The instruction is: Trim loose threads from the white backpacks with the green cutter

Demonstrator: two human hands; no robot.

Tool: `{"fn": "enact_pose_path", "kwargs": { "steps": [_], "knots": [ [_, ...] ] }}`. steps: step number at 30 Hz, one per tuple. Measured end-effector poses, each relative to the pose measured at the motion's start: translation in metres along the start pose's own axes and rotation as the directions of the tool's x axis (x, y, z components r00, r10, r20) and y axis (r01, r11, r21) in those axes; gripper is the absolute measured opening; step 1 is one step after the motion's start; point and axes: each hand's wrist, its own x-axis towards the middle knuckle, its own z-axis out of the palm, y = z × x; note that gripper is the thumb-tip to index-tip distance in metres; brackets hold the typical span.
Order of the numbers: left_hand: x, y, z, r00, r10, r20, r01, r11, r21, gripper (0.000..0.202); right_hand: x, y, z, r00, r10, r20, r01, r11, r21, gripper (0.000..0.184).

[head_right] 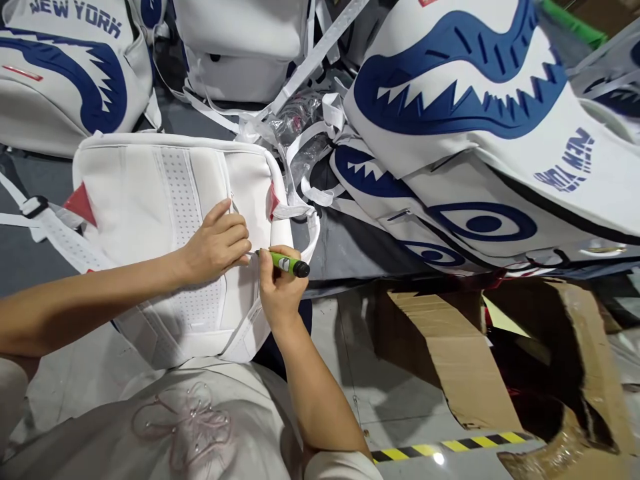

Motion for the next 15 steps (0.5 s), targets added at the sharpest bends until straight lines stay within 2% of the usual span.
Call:
{"fn": "enact_pose_path", "kwargs": {
  "steps": [7, 15],
  "knots": [
    [-0.004, 0.003, 0.003, 0.998, -0.018, -0.054, 0.019, 1.0, 0.017, 0.02, 0.005, -0.006, -0.004, 0.992, -0.124, 0.038, 0.129, 0.977, -0.167, 0.015],
    [-0.004, 0.004, 0.002, 0.996, -0.028, -0.085, 0.031, 0.999, 0.039, 0.021, 0.009, -0.012, -0.002, 0.989, -0.146, 0.032, 0.149, 0.956, -0.253, 0.021]
  ]
}}
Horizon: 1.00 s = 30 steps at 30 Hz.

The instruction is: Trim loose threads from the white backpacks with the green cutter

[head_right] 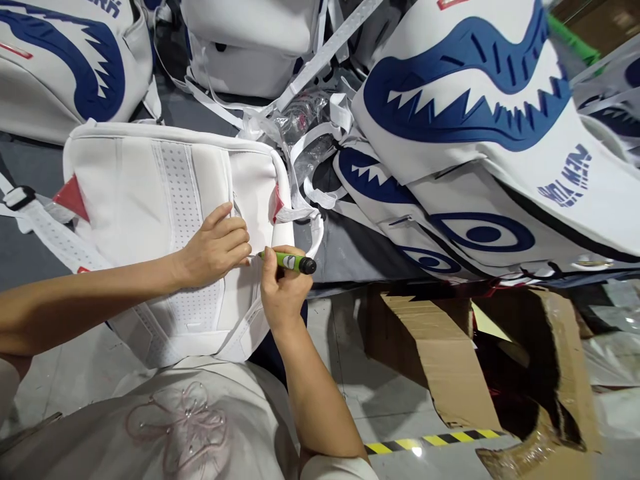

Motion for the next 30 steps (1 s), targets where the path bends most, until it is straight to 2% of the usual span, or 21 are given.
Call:
{"fn": "enact_pose_path", "kwargs": {
  "steps": [4, 9, 13, 18, 23, 30],
  "knots": [
    [0.0015, 0.001, -0.0008, 1.0, -0.001, -0.016, 0.001, 1.0, -0.017, 0.021, 0.0034, -0.0015, -0.0021, 0.999, 0.011, 0.038, -0.011, 1.0, -0.012, 0.023],
    [0.0017, 0.0021, -0.0018, 1.0, -0.002, -0.014, 0.002, 1.0, -0.002, 0.022, 0.0032, 0.0007, -0.0043, 0.99, 0.11, 0.089, -0.115, 0.992, 0.048, 0.024],
    [0.0004, 0.0021, -0.0026, 1.0, -0.002, 0.007, 0.002, 1.0, -0.002, 0.02, 0.001, 0.0013, -0.004, 0.979, 0.185, 0.084, -0.192, 0.978, 0.076, 0.025],
    [0.0001, 0.0018, -0.003, 1.0, -0.007, 0.022, 0.007, 1.0, 0.0, 0.019, 0.0023, -0.0018, -0.0033, 0.975, 0.203, 0.093, -0.213, 0.97, 0.114, 0.025],
    [-0.0004, 0.0011, -0.0027, 1.0, -0.008, 0.007, 0.009, 0.999, -0.032, 0.021, 0.0058, -0.0036, -0.0064, 0.966, 0.213, 0.149, -0.223, 0.973, 0.054, 0.029],
    [-0.003, 0.0022, -0.002, 0.999, -0.026, 0.043, 0.029, 0.998, -0.064, 0.023, 0.0042, -0.0028, -0.0066, 0.96, 0.245, 0.138, -0.261, 0.959, 0.113, 0.028]
  ]
}}
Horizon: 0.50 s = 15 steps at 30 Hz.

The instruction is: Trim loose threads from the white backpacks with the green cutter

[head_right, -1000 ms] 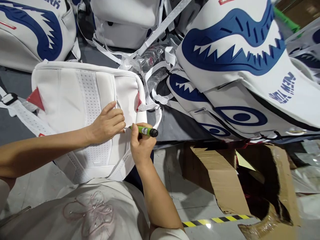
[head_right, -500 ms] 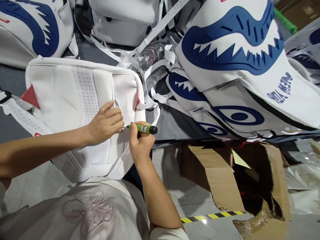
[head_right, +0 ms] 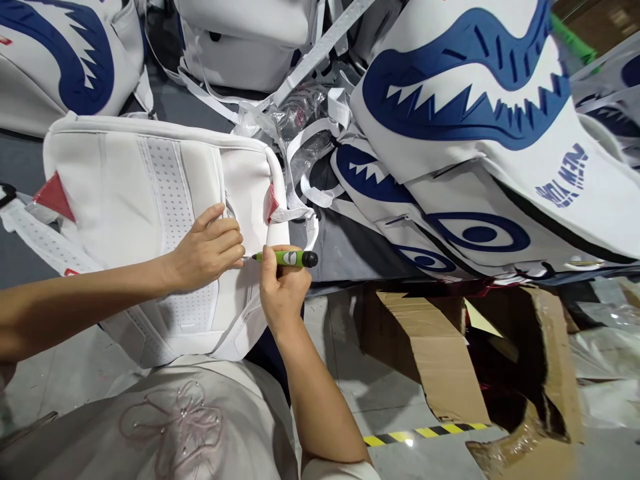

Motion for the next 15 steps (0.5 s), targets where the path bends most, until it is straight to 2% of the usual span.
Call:
{"fn": "enact_pose_path", "kwargs": {
  "steps": [9, 15],
  "knots": [
    [0.003, 0.002, -0.003, 0.998, 0.02, -0.067, -0.019, 1.0, 0.014, 0.025, 0.001, 0.003, -0.005, 1.0, 0.022, -0.012, -0.022, 1.0, 0.006, 0.031],
    [0.001, 0.004, -0.008, 0.998, 0.017, -0.066, -0.016, 1.0, 0.006, 0.022, 0.012, -0.014, -0.009, 0.983, -0.015, 0.18, 0.01, 1.0, 0.029, 0.029]
  ]
}}
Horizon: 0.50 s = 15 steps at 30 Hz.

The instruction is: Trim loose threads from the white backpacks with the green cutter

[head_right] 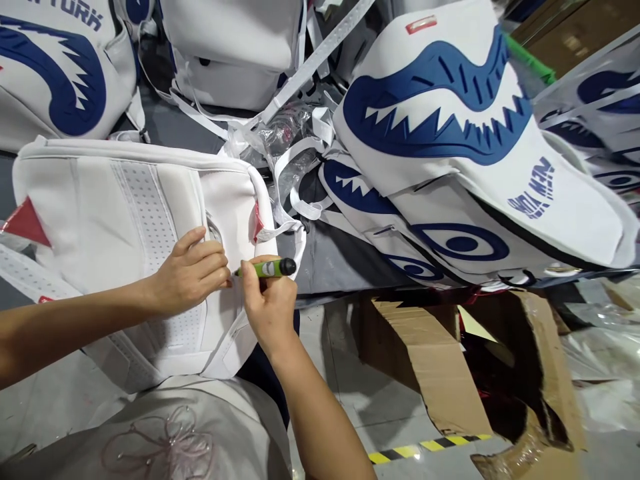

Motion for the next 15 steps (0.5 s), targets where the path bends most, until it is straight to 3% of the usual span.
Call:
{"fn": "enact_pose_path", "kwargs": {
  "steps": [3, 7, 15],
  "knots": [
    [0.001, 0.001, -0.001, 1.0, 0.006, -0.001, -0.006, 1.0, 0.001, 0.022, 0.004, -0.006, -0.006, 0.997, -0.069, 0.045, 0.072, 0.996, -0.048, 0.026],
    [0.002, 0.001, 0.0, 0.999, 0.014, 0.045, -0.015, 1.0, 0.011, 0.02, 0.003, -0.001, -0.014, 0.996, -0.086, -0.013, 0.082, 0.984, -0.16, 0.027],
    [0.003, -0.001, 0.002, 0.998, -0.001, 0.07, 0.0, 1.0, 0.012, 0.021, -0.008, 0.016, -0.004, 0.994, -0.027, -0.11, 0.026, 1.0, -0.014, 0.021]
  ]
}}
